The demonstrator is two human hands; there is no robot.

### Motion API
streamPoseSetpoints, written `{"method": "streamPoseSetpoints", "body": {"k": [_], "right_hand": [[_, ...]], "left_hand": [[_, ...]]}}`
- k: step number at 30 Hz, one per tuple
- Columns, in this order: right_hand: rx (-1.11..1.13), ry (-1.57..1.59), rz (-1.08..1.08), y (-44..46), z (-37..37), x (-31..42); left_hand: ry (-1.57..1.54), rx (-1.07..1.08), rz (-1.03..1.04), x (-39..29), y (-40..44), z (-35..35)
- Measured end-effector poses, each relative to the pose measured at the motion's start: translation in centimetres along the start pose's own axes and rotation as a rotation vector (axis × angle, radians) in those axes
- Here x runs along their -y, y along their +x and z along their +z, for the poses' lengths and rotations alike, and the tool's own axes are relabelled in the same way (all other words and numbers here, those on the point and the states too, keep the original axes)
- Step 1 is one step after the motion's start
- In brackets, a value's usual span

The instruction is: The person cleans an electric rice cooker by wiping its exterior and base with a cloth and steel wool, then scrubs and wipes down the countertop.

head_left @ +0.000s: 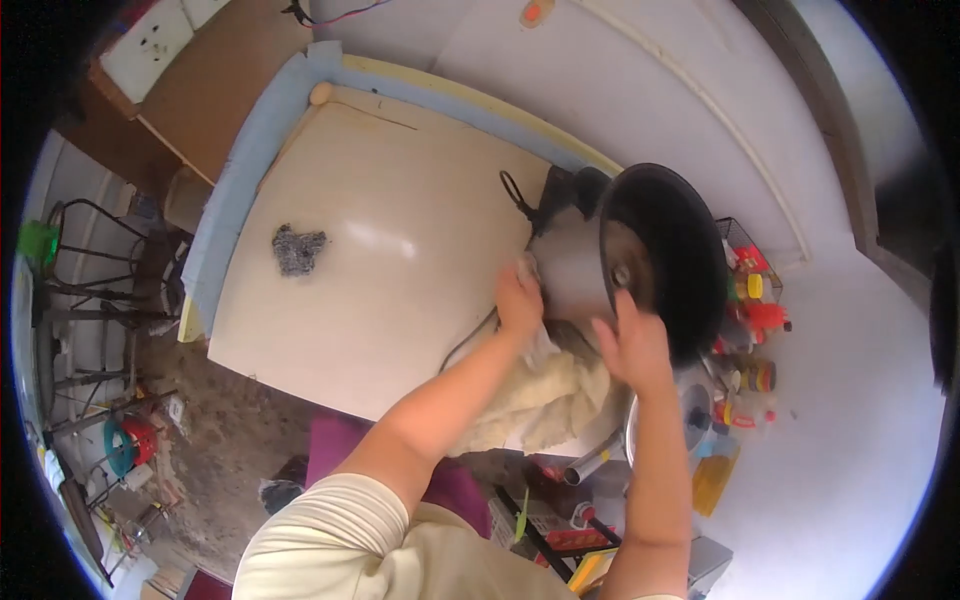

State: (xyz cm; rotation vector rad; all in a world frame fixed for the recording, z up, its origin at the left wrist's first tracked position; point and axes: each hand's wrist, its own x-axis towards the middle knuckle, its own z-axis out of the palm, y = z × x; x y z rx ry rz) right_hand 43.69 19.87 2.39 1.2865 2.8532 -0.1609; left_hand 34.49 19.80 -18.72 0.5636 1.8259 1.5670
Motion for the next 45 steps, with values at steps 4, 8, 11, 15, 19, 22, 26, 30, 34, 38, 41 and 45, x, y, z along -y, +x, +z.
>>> {"method": "streamPoseSetpoints", "body": {"k": [4, 8, 11, 15, 19, 22, 26, 30, 34, 38, 41, 45], "right_hand": [[-0.054, -0.014, -0.033, -0.1, 0.3, -0.2], [-0.051, -0.029, -0.009, -0.3, 0.3, -0.3], [-0.003, -0.119, 0.099, -0.2, -0.3, 0.8], [-0.172, -0.115, 0.112, 0.1, -2.9, 6.4], [-0.163, 0.383, 0.101, 0.2, 0.6, 13.5], [-0.138, 0.657, 0.074, 1.1, 9.5, 18.4], [-0.001, 0.493, 0.187, 2.3, 21.6, 22.4], [-0.154, 0.44, 0.3, 4.0, 23.8, 24.0], [-0.162, 0.347, 0.352, 5.6, 23.9, 24.7], [-0.192, 0.311, 0.37, 8.8, 24.0, 22.9], [-0.231, 0.263, 0.449, 13.2, 25.0, 19.9], [-0.34, 0.17, 0.553, 20.0, 26.0, 14.1]], "left_hand": [[-0.174, 0.197, -0.224, -2.2, -4.0, -3.2], [-0.422, 0.512, -0.581, -3.4, -4.8, -6.7], [-0.531, 0.562, -0.658, -3.3, -4.5, -9.7], [-0.815, 0.538, -0.772, -5.8, -1.1, -17.1], [-0.943, 0.569, -0.633, -5.7, 1.1, -21.8], [-0.748, 0.717, -0.607, -4.7, 2.2, -24.4], [0.361, 0.729, -0.034, -1.3, 6.5, -31.6], [1.0, 0.388, 0.574, -2.2, 10.9, -36.0], [1.027, 0.44, 0.543, -2.0, 15.2, -37.1], [0.982, 0.525, 0.64, 0.6, 18.9, -37.4], [0.949, 0.525, 0.723, 0.6, 21.1, -38.1], [0.996, 0.535, 0.719, 1.3, 23.0, -38.9]]}}
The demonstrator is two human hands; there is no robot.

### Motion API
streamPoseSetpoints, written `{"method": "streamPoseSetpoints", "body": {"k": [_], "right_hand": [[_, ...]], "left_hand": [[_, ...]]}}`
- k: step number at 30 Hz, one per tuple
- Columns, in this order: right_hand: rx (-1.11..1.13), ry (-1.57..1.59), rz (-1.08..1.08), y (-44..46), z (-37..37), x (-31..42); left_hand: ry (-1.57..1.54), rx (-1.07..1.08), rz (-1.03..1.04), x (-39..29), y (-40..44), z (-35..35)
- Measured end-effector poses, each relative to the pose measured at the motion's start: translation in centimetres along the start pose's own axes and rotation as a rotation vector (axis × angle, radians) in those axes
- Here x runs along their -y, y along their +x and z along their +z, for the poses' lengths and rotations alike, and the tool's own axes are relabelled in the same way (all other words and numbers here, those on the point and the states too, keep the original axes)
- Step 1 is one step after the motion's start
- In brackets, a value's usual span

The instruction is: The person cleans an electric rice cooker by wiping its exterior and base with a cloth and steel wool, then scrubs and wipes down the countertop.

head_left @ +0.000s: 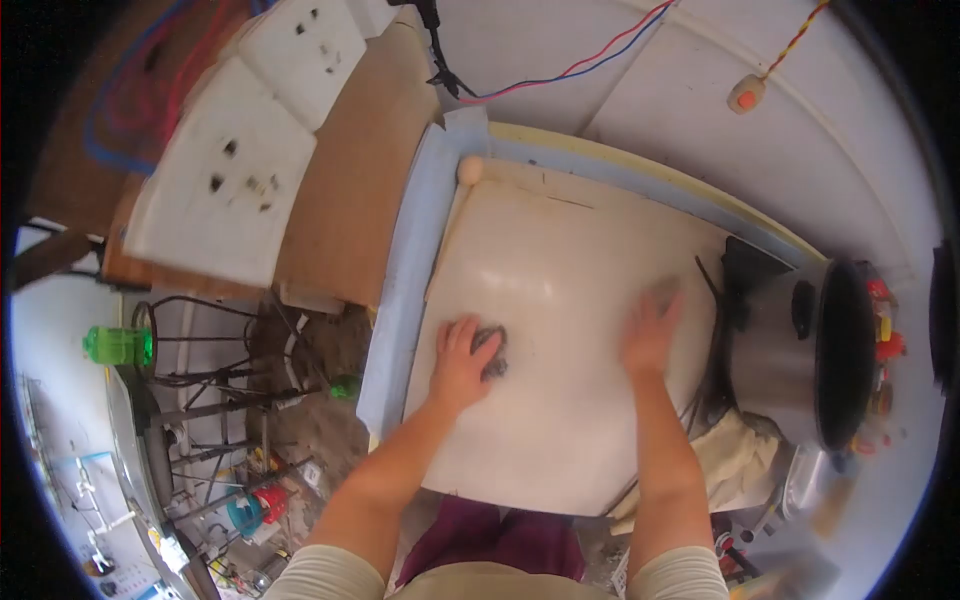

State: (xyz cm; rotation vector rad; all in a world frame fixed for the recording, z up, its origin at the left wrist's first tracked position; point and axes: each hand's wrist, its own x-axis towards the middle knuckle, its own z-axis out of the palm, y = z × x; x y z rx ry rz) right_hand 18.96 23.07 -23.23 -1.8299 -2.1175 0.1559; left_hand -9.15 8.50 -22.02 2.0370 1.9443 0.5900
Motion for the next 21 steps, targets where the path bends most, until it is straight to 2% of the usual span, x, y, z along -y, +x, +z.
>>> {"method": "streamPoseSetpoints", "body": {"k": [4, 6, 7, 10, 11, 12, 15, 16, 19, 20, 21], "right_hand": [[-0.09, -0.012, 0.028, 8.3, 3.3, 0.1], [-0.049, 0.016, 0.009, 11.3, 5.0, 2.6], [-0.022, 0.077, -0.067, 11.9, 5.4, 5.0], [0.073, 0.204, -0.262, 11.3, 7.1, 12.9], [0.042, 0.202, -0.302, 10.6, 7.4, 14.7], [0.01, 0.198, -0.341, 9.7, 7.5, 15.9], [0.135, 0.383, -0.406, 9.1, 6.4, 17.7], [0.208, 0.347, -0.447, 9.5, 4.6, 18.5], [0.157, 0.193, -0.378, 12.7, 3.3, 21.3], [-0.017, 0.253, -0.472, 14.2, 5.1, 21.8], [-0.032, 0.295, -0.476, 15.5, 6.9, 22.7]], "left_hand": [[0.033, 0.102, -0.057, -0.8, 0.5, -0.2], [0.044, 0.145, -0.065, -0.8, 1.0, -0.4], [0.054, 0.168, -0.068, -0.8, 1.1, -0.4], [0.082, 0.21, -0.066, -0.6, 1.1, -0.1], [0.091, 0.218, -0.057, -0.5, 1.1, 0.0], [0.11, 0.215, -0.05, -0.5, 1.1, 0.1], [0.132, 0.229, -0.044, -0.4, 1.2, 0.1], [0.117, 0.248, -0.055, -0.5, 1.5, -0.2], [0.105, 0.292, -0.07, -0.8, 1.7, -0.6], [0.109, 0.302, -0.073, -0.7, 1.7, -0.5], [0.106, 0.307, -0.07, -0.6, 1.7, -0.5]]}}
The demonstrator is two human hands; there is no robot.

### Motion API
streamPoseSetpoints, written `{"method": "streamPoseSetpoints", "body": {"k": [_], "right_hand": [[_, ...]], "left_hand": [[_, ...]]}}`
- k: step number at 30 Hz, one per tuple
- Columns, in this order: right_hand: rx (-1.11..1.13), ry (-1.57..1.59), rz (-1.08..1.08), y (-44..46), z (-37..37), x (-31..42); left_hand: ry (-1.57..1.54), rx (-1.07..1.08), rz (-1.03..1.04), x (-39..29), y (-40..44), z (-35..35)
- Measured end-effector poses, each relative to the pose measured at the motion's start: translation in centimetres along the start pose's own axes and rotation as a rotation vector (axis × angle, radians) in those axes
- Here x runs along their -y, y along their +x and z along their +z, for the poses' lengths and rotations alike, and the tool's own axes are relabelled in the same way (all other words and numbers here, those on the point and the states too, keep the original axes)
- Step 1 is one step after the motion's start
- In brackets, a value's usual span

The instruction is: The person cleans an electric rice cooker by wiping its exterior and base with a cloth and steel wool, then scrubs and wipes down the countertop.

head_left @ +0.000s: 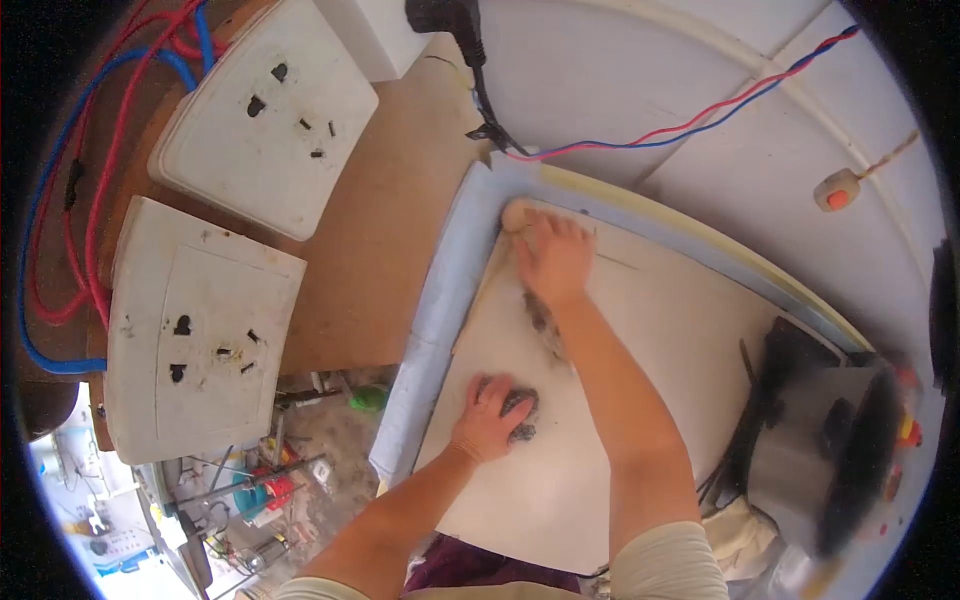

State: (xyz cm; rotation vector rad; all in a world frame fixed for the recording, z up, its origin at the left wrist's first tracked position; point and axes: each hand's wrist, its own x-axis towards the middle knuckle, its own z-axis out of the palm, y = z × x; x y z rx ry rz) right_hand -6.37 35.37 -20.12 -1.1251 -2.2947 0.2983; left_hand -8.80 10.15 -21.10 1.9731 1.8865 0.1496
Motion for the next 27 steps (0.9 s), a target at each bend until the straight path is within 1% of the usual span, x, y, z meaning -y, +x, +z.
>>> {"method": "streamPoseSetpoints", "body": {"k": [2, 5, 8, 11, 14, 17, 20, 21, 23, 26, 27], "right_hand": [[-0.046, 0.076, -0.014, 2.2, 3.3, -0.2], [0.185, 0.203, 0.129, 3.2, 5.5, -0.8], [0.094, 0.281, 0.149, 2.1, 5.8, -1.2], [0.202, 0.887, 0.456, 0.9, 1.3, -0.4], [0.284, 1.931, 0.667, -1.7, -2.4, -0.6], [0.368, 2.2, 0.779, -5.2, -6.2, 0.1], [0.333, 2.248, 0.858, -8.6, -9.5, 1.8], [0.341, 2.247, 0.84, -9.7, -10.6, 2.3], [0.374, 2.255, 0.808, -11.9, -12.8, 3.5], [0.415, 2.223, 0.817, -14.8, -15.3, 4.7], [0.405, 2.124, 0.865, -16.1, -16.0, 5.2]], "left_hand": [[-0.007, 0.009, 0.004, 0.1, -0.1, 0.2], [0.027, -0.048, 0.029, 0.4, -0.2, 0.8], [-0.027, -0.04, 0.01, 0.0, -0.1, -0.2], [-0.046, -0.096, 0.033, 0.1, -0.1, 0.1], [-0.032, -0.1, 0.029, -0.1, 0.0, -0.2], [-0.046, -0.213, 0.042, -0.1, -0.1, 0.5], [-0.066, -0.264, 0.052, -0.2, -0.2, 0.5], [-0.105, -0.297, 0.067, -0.2, -0.3, 0.4], [-0.127, -0.256, 0.054, -0.4, -0.7, 0.1], [-0.135, -0.208, 0.02, -1.0, -0.7, -1.0], [-0.138, -0.192, -0.007, -1.2, -1.3, -1.4]]}}
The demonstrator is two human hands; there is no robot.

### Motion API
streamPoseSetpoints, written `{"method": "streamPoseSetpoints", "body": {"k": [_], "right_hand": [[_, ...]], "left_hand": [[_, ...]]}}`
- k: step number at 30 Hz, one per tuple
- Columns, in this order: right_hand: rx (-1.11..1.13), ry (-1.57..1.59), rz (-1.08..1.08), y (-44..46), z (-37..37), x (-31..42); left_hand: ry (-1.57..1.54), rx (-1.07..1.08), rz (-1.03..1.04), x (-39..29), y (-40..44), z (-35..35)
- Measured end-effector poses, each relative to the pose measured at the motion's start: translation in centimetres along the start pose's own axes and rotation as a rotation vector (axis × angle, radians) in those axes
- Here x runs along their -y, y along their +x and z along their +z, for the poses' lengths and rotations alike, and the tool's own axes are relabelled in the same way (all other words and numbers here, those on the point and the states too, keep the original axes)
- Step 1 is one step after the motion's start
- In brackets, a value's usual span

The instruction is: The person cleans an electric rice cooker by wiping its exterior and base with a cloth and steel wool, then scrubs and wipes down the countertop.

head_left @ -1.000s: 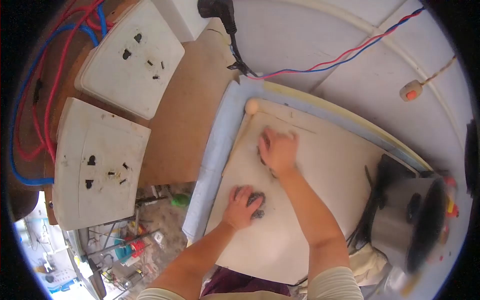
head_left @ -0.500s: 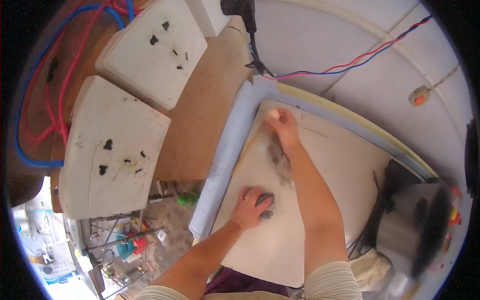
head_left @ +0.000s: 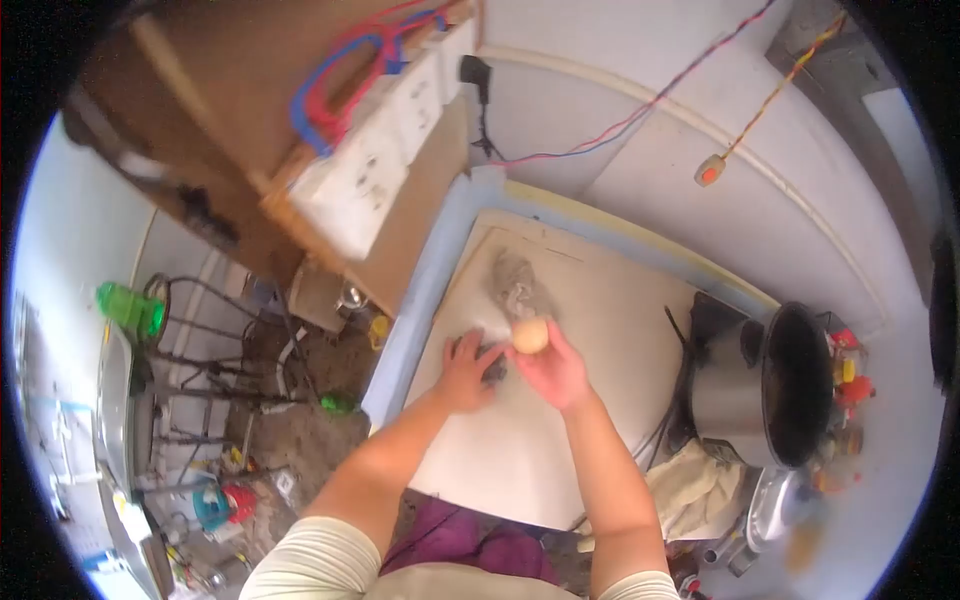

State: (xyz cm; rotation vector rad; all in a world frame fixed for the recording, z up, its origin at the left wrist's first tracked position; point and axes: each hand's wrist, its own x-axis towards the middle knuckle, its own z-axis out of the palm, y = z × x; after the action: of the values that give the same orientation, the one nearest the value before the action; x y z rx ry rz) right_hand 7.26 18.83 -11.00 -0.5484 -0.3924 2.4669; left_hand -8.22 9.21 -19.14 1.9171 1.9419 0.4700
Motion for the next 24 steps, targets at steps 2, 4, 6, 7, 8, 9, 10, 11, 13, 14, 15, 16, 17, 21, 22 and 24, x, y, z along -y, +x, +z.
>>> {"method": "streamPoseSetpoints", "body": {"k": [2, 4, 6, 7, 8, 9, 10, 11, 13, 14, 15, 16, 17, 21, 22, 24], "right_hand": [[-0.117, -0.155, 0.006, -2.3, 0.6, -1.0], [-0.145, -0.448, 0.045, -4.7, 0.2, -2.9], [-0.194, -0.727, 0.038, -7.3, 0.5, -5.9], [-0.176, -0.794, 0.107, -9.0, 1.1, -8.0], [-0.148, -0.865, 0.173, -10.3, 1.7, -9.9], [-0.113, -0.938, 0.241, -11.6, 2.1, -11.6], [-0.02, -0.948, 0.334, -12.9, 2.3, -13.2], [0.077, -0.963, 0.403, -14.0, 1.6, -15.0], [0.174, -1.027, 0.634, -16.5, 2.5, -17.8], [0.235, -1.035, 0.735, -17.6, 2.6, -19.6], [0.298, -1.042, 0.831, -18.6, 2.6, -21.6], [0.387, -1.032, 0.916, -19.6, 2.2, -23.7], [0.385, -1.042, 1.0, -20.8, 2.3, -25.8], [0.471, -1.112, 1.232, -25.6, 2.3, -33.2], [0.486, -1.155, 1.27, -26.8, 2.3, -34.7], [0.534, -1.183, 1.338, -28.6, 2.2, -37.2]], "left_hand": [[-0.11, -0.09, -0.063, -1.7, -0.9, -1.7], [-0.245, -0.123, -0.048, -2.6, -3.0, -3.1], [-0.673, -0.128, 0.037, -5.1, -7.2, -4.3], [-0.884, -0.138, 0.084, -6.8, -9.6, -4.8], [-0.961, -0.211, -0.025, -8.5, -12.6, -4.1], [-0.913, -0.242, -0.105, -9.0, -15.4, -3.5], [-0.87, -0.271, -0.196, -9.2, -18.5, -2.7], [-0.833, -0.296, -0.296, -9.7, -21.8, -1.9], [-1.171, -0.428, -0.522, -11.0, -28.1, -0.2], [-1.342, -0.51, -0.625, -11.6, -31.1, 0.9], [-1.512, -0.602, -0.714, -12.4, -33.9, 1.8], [-1.489, -0.667, -0.837, -13.5, -36.3, 1.6], [-1.565, -0.829, -0.905, -14.1, -38.9, 2.6], [-1.749, -1.441, -1.317, -15.9, -49.2, 8.6], [-1.753, -1.498, -1.431, -16.2, -51.8, 10.4], [-1.754, -1.613, -1.612, -17.0, -56.3, 12.7]]}}
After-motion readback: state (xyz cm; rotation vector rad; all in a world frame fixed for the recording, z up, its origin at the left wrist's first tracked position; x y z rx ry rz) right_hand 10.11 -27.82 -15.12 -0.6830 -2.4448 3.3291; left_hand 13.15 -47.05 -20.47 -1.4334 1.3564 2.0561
